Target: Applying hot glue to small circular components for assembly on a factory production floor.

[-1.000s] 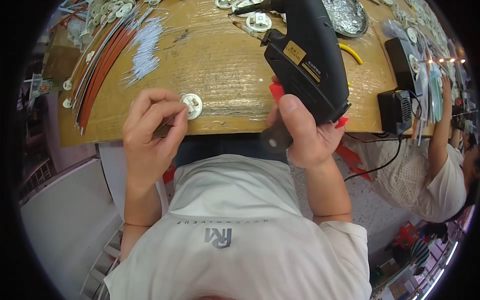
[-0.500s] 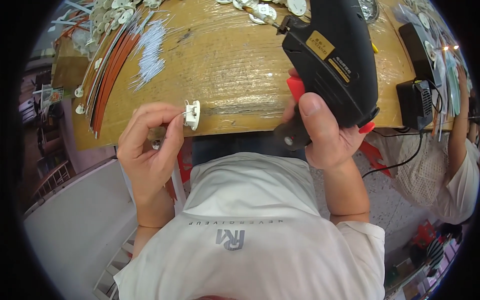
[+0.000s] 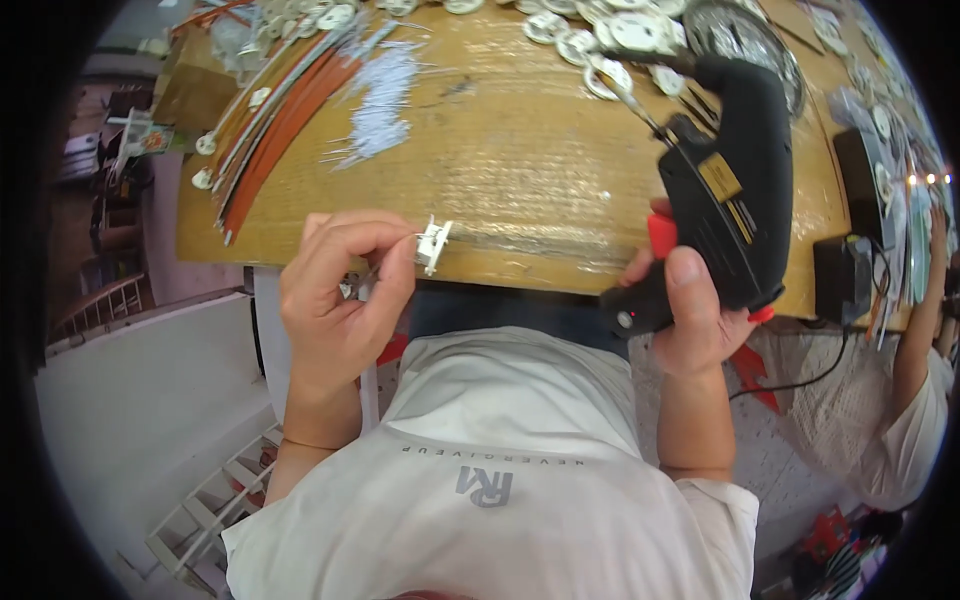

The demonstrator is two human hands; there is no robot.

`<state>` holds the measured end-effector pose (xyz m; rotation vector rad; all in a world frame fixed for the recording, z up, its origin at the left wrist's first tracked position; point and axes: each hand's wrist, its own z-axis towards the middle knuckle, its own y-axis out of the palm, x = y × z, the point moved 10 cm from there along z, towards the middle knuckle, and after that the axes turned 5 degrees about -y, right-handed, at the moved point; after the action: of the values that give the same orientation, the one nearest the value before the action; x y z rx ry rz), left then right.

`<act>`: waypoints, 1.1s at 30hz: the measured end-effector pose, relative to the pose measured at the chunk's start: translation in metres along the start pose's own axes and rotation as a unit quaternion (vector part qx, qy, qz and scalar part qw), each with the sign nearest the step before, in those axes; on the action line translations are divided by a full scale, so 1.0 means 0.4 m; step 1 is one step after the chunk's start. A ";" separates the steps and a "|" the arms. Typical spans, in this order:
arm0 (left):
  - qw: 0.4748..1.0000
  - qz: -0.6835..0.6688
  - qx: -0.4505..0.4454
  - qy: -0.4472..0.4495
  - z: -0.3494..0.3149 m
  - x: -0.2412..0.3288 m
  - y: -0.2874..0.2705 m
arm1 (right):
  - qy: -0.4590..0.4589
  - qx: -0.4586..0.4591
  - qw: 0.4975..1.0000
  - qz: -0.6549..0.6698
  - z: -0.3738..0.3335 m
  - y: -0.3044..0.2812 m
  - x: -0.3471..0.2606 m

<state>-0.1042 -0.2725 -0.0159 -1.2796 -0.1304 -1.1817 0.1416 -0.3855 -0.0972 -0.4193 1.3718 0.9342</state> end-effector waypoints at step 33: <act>0.892 0.155 -0.084 -0.417 -0.483 -0.801 -0.238 | -0.007 -0.013 1.000 -0.016 0.002 -0.036 0.017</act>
<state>-0.4179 -0.2147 -0.2332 -1.8214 -0.4398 -0.3123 0.1525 -0.3914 -0.1072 -0.4523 1.3372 0.9283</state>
